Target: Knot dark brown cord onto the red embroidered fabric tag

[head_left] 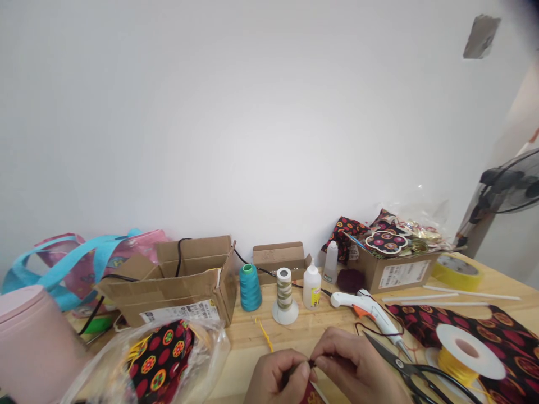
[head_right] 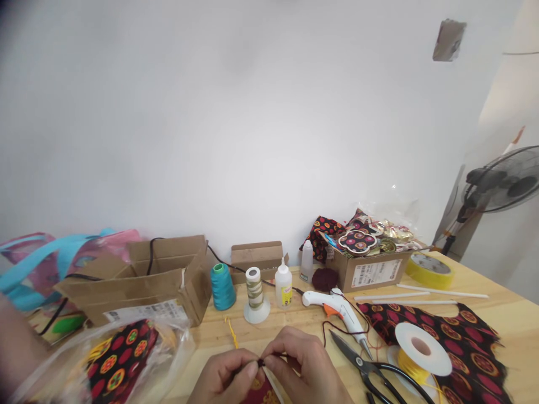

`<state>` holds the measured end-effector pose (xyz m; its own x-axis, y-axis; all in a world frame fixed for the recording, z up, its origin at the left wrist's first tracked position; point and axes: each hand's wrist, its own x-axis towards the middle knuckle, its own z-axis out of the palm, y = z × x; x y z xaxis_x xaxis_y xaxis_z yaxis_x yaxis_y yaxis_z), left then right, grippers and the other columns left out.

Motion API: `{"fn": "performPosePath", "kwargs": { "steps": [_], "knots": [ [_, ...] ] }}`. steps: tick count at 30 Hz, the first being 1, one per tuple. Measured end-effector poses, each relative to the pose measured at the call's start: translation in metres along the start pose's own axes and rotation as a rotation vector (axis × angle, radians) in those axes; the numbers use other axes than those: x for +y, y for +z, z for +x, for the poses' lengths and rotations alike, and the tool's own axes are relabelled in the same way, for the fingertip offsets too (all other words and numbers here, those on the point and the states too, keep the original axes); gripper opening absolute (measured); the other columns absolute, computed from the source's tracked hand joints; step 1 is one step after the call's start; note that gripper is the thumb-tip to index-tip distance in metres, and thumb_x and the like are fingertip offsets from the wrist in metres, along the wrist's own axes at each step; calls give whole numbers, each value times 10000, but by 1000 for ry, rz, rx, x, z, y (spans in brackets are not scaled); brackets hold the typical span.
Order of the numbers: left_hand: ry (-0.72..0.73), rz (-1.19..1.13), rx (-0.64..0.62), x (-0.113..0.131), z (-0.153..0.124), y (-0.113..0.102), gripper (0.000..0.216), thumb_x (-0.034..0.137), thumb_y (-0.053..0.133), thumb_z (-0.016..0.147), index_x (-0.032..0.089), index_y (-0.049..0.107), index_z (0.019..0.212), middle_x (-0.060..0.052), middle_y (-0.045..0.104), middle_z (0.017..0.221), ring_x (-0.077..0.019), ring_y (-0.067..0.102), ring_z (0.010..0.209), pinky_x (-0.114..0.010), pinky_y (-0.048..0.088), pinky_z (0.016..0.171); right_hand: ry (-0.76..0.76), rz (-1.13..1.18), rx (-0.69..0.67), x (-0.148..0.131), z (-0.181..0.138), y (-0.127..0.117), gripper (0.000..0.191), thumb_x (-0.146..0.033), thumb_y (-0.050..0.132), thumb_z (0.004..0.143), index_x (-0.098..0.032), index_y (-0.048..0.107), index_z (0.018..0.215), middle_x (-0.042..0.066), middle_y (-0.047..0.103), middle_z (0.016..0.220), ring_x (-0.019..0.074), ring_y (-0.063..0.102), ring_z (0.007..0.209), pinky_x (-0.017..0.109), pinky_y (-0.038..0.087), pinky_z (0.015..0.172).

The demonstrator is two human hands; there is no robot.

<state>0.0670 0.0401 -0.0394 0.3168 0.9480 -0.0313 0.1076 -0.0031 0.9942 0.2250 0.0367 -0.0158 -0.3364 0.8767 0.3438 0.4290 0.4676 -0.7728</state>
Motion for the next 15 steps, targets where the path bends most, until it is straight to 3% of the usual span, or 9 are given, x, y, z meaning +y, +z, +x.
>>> {"fn": "performPosePath", "kwargs": {
  "steps": [4,9,12,15],
  "knots": [
    [-37,-143,39,-11,5,-3,425,537,534,646,117,602,643,44,395,491,-87,330,476,-200,255,455,3,-66,83,1,0,0,160,-244,488,790,-171,629,773,29,605,642,134,555,565,192,401,480],
    [-57,-272,47,-16,9,-6,390,525,532,667,138,580,675,77,339,467,-63,247,425,-193,211,423,-152,-258,77,0,-1,1,161,-197,474,803,-185,630,762,34,604,647,138,574,594,203,413,525],
    [1,-146,95,-7,7,-6,369,500,519,688,138,578,661,29,462,538,-96,377,499,-206,304,487,-214,-331,45,-2,-2,2,142,-173,483,793,-196,623,780,33,611,663,129,578,586,188,417,514],
    [104,138,103,2,3,-4,348,432,449,753,134,581,632,-16,533,587,-145,461,591,-225,352,546,-275,-431,23,-5,-3,3,146,-164,476,789,-194,616,762,38,612,667,129,573,584,182,414,499]
  ]
}}
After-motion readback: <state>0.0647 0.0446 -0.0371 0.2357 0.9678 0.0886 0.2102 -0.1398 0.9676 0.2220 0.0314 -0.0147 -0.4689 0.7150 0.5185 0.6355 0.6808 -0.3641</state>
